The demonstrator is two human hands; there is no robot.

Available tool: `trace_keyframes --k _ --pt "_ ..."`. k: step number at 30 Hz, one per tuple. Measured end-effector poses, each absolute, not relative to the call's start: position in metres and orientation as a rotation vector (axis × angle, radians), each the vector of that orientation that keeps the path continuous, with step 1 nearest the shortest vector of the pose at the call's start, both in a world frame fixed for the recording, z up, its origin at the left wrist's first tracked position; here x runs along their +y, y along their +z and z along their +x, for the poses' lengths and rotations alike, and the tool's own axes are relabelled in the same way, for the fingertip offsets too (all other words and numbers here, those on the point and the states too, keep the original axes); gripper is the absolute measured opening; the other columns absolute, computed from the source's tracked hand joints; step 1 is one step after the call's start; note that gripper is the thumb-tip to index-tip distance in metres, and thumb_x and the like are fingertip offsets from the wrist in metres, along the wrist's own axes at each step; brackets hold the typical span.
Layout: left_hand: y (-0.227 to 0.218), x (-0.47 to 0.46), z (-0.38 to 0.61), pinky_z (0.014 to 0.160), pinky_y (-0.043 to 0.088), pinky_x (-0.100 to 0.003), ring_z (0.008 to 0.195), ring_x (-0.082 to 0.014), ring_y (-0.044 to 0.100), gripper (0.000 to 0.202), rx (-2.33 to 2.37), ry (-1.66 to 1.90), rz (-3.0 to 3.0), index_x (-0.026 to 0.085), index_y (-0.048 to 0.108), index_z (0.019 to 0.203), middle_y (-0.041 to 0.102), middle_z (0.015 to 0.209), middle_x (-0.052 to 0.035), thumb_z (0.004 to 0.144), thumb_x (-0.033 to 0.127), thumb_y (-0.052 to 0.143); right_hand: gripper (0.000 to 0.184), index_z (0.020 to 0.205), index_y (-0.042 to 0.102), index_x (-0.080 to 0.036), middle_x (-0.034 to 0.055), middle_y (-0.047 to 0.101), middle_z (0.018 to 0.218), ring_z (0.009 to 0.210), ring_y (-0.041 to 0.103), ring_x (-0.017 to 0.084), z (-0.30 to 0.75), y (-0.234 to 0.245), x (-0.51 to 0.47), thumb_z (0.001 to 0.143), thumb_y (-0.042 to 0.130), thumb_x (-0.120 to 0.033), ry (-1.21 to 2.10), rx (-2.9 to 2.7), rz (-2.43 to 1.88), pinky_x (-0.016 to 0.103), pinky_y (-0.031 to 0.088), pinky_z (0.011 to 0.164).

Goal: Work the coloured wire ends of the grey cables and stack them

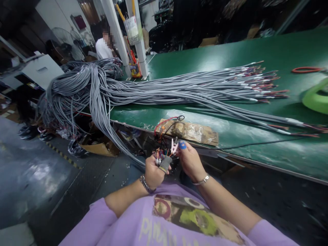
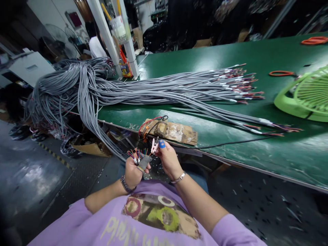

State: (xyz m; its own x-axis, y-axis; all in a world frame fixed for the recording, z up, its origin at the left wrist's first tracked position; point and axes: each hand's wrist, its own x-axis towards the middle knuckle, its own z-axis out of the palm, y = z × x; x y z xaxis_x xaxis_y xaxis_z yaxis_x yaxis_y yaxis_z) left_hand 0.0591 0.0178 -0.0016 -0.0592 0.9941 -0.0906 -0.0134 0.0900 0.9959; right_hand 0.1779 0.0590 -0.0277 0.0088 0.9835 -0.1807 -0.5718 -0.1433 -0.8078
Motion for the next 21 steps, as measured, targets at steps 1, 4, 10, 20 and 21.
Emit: trace_keyframes --k 1,4,10,20,21 --pt "-0.003 0.018 0.06 0.037 0.04 -0.019 0.036 -0.0075 0.048 0.048 1.283 1.192 1.104 0.017 0.057 0.059 0.057 0.046 0.001 0.064 0.062 0.07 0.045 0.063 0.065 -0.02 -0.0026 0.06 0.055 0.052 0.05 0.011 0.177 -0.028 0.06 0.059 0.079 -0.063 1.607 -0.592 -0.84 0.024 0.041 0.05" --pt "-0.008 0.019 0.06 0.037 0.04 -0.019 0.036 -0.0074 0.049 0.046 1.267 1.209 1.092 0.017 0.056 0.061 0.058 0.047 0.0012 0.066 0.06 0.07 0.045 0.076 0.069 -0.019 0.0001 0.065 0.06 0.052 0.056 0.015 0.174 -0.032 0.063 0.065 0.076 -0.061 1.878 -0.485 -0.69 0.027 0.043 0.046" --pt "-0.014 0.02 0.061 0.036 0.039 -0.018 0.036 -0.0069 0.048 0.039 1.26 1.234 1.039 0.018 0.056 0.064 0.058 0.047 0.0024 0.063 0.053 0.073 0.033 0.079 0.071 -0.017 -0.0013 0.069 0.064 0.05 0.058 0.013 0.173 -0.042 0.067 0.069 0.079 -0.049 1.919 -0.342 -0.612 0.026 0.048 0.046" --pt "-0.004 0.017 0.061 0.036 0.039 -0.018 0.035 -0.0072 0.047 0.044 1.27 1.171 1.035 0.017 0.057 0.061 0.057 0.045 0.0022 0.059 0.057 0.074 0.041 0.081 0.071 -0.02 -0.0002 0.072 0.072 0.06 0.061 0.012 0.177 -0.039 0.063 0.068 0.076 -0.059 1.936 -0.328 -0.631 0.024 0.05 0.057" --pt "-0.004 0.016 0.061 0.035 0.039 -0.019 0.034 -0.0073 0.047 0.045 1.27 1.168 1.037 0.017 0.058 0.061 0.057 0.045 0.0021 0.06 0.059 0.074 0.044 0.081 0.072 -0.02 0.0001 0.072 0.073 0.06 0.06 0.012 0.179 -0.039 0.063 0.066 0.075 -0.061 1.947 -0.342 -0.635 0.024 0.05 0.057"
